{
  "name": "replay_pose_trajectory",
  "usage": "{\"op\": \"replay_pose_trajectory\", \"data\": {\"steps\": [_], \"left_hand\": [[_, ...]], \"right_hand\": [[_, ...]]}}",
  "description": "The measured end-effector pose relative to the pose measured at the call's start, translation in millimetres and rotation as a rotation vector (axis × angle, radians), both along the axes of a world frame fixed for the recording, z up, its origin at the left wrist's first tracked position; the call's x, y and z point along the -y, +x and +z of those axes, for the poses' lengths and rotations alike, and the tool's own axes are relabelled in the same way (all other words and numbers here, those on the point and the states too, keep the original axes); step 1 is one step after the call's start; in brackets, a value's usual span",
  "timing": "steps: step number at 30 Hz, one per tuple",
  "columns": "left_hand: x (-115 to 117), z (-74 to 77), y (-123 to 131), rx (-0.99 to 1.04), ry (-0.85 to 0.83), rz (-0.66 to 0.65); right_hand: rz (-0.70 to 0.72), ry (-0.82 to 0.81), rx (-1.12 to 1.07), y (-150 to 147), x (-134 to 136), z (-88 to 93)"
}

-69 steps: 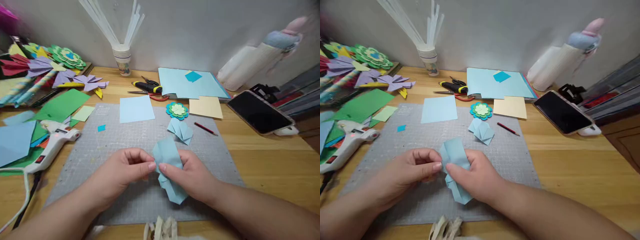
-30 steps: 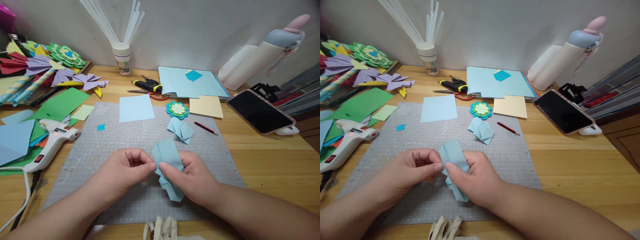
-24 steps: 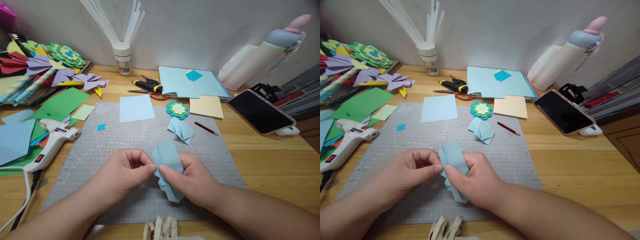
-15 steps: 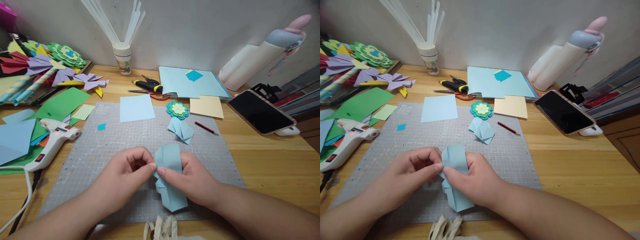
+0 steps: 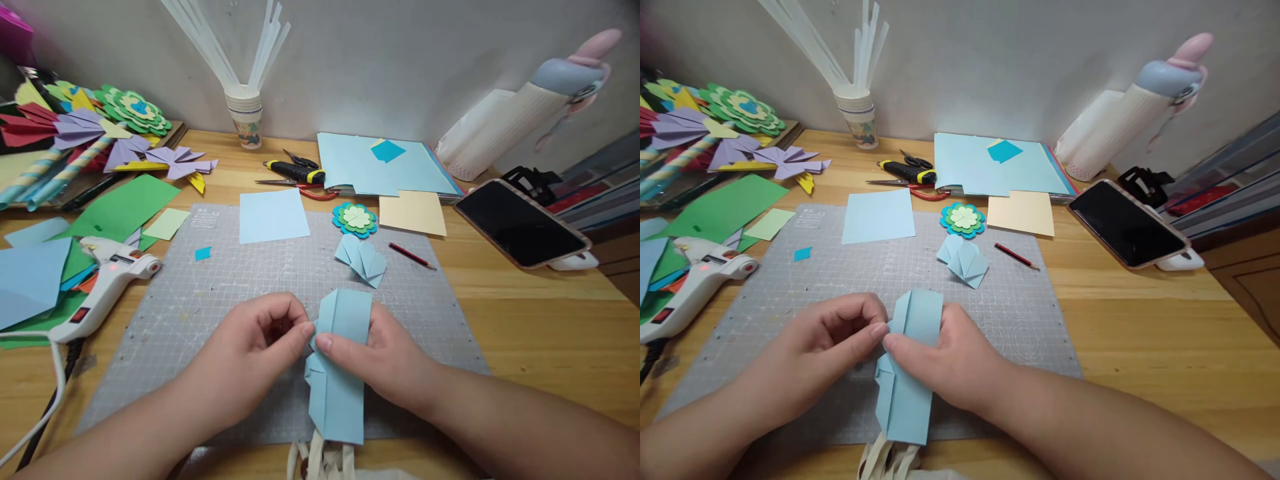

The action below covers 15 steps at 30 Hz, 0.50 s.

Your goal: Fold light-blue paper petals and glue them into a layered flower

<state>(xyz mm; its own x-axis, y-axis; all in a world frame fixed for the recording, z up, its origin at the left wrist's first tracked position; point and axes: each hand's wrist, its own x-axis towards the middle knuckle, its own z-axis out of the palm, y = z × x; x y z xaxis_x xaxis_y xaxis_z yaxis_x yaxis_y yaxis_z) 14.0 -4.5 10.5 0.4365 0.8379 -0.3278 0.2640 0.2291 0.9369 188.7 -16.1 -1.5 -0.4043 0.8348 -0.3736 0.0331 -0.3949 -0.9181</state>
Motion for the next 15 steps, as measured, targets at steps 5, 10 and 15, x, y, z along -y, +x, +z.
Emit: {"op": "replay_pose_trajectory", "data": {"steps": [5, 10, 15], "left_hand": [[0.0, 0.6, 1.2, 0.043, -0.021, 0.015], [0.6, -1.6, 1.9, 0.024, -0.050, 0.045], [0.9, -2.3, 2.4, -0.046, -0.007, 0.049]], "right_hand": [[-0.020, 0.041, 0.028, -0.5, 0.2, 0.1], [-0.009, 0.068, 0.099, -1.1, -0.2, -0.4], [0.023, 0.093, 0.151, -1.1, 2.0, -2.1]]}}
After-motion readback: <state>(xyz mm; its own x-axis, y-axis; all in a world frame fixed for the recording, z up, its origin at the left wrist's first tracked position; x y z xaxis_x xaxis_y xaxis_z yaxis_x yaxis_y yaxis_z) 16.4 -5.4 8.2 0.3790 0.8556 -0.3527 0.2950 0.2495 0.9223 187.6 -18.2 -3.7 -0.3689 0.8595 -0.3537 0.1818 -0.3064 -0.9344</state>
